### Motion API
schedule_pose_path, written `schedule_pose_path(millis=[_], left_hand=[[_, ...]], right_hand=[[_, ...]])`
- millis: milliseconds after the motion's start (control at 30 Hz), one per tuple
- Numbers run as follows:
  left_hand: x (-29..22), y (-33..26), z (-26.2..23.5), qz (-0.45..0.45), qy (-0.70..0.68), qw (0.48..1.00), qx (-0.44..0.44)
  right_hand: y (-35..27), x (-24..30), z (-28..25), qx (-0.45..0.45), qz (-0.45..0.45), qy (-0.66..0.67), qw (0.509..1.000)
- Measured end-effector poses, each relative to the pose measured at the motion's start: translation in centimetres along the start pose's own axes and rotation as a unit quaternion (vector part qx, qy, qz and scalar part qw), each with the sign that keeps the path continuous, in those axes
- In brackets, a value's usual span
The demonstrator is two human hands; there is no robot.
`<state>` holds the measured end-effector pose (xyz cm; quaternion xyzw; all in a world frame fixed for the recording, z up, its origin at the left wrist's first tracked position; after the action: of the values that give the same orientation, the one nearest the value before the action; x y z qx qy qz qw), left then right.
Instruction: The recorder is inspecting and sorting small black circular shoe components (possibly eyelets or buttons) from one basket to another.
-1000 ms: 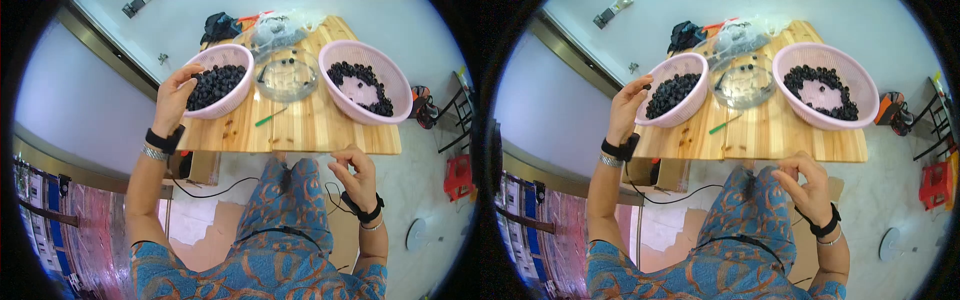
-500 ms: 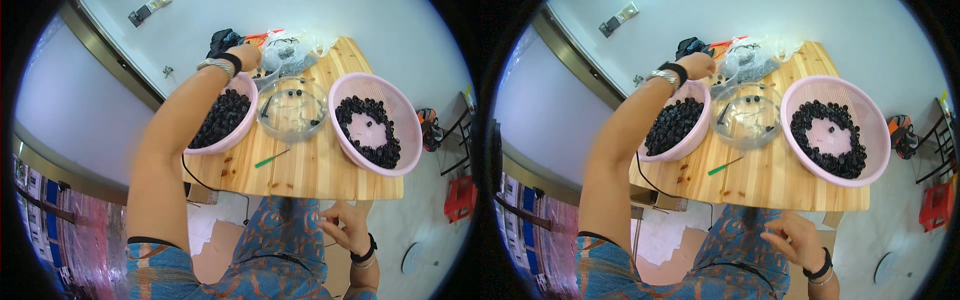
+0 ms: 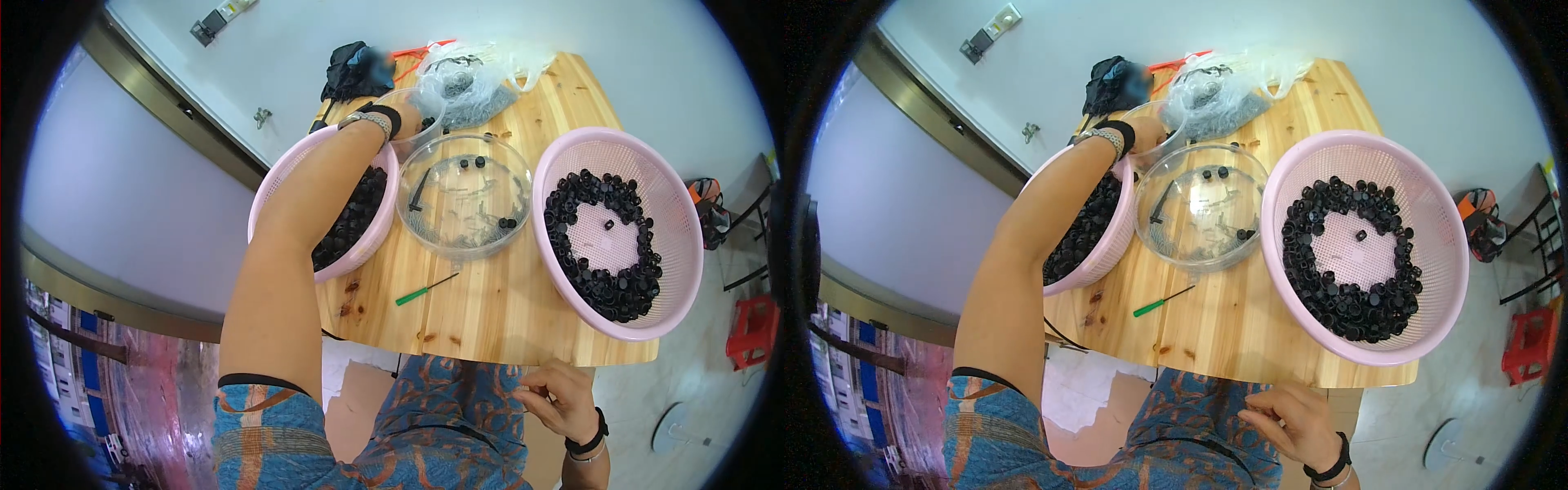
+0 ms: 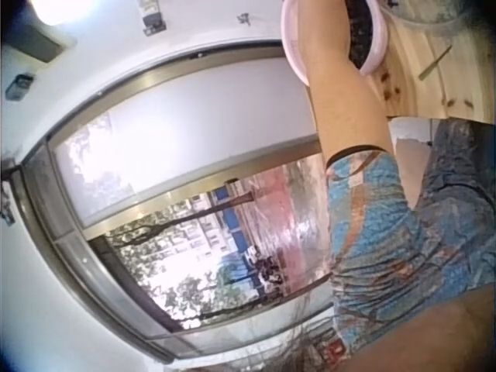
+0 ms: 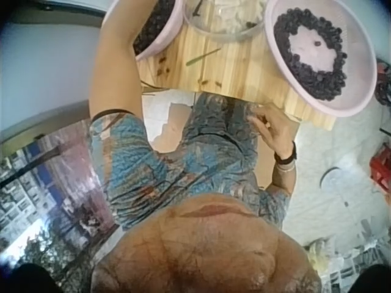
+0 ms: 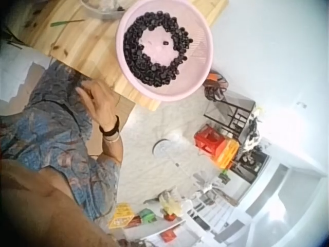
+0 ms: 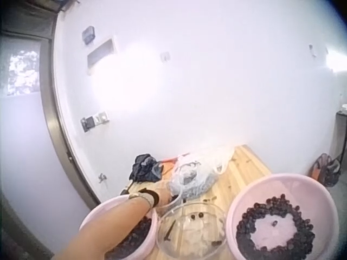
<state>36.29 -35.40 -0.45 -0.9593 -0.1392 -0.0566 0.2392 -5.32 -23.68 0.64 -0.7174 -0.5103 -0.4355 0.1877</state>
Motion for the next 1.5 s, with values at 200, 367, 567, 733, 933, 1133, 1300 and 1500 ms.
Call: schedule_pose_path(millis=[200, 367, 567, 733, 933, 1133, 1300, 1500], left_hand=[[1.6, 0.2, 0.8, 0.02, -0.153, 0.988, 0.011], [1.0, -0.2, 1.4, -0.003, -0.281, 0.959, 0.044], [1.4, 0.0, -0.5, 0.007, -0.176, 0.983, -0.054], [3.6, 0.0, 0.4, 0.001, -0.372, 0.927, -0.047], [-0.7, -1.2, -0.7, 0.01, -0.039, 0.999, -0.03], [3.9, 3.5, 2.7, 0.016, -0.015, 1.0, 0.0], [2.3, 2.9, 0.7, 0.014, -0.028, 0.995, -0.092], [2.7, -3.0, -2.5, -0.045, -0.348, 0.926, -0.139]], right_hand=[[0.5, 0.2, 0.6, 0.004, -0.01, -0.009, 1.0], [-0.1, -0.5, 1.2, 0.013, 0.011, 0.007, 1.0], [0.1, 0.3, 1.6, 0.021, 0.011, 0.005, 1.0], [0.0, 0.8, 1.7, 0.008, 0.004, 0.019, 1.0], [0.1, 1.5, 1.9, 0.024, -0.014, -0.032, 0.999], [-0.2, 2.2, 2.7, 0.036, -0.019, -0.024, 0.999], [-0.4, 2.1, 2.3, 0.029, -0.01, -0.029, 0.999], [0.0, 3.3, 1.4, 0.019, -0.018, -0.053, 0.998]])
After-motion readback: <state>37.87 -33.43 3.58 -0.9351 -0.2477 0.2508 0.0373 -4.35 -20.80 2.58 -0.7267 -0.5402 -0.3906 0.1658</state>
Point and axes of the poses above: each hand's wrist, its own y-axis towards the middle knuckle, its own z-axis out of the palm, x = y × z, the point moved 10 cm from there along y, towards the middle knuckle, and after that the axes turned 9 degrees about -y, right-handed, at the moved point
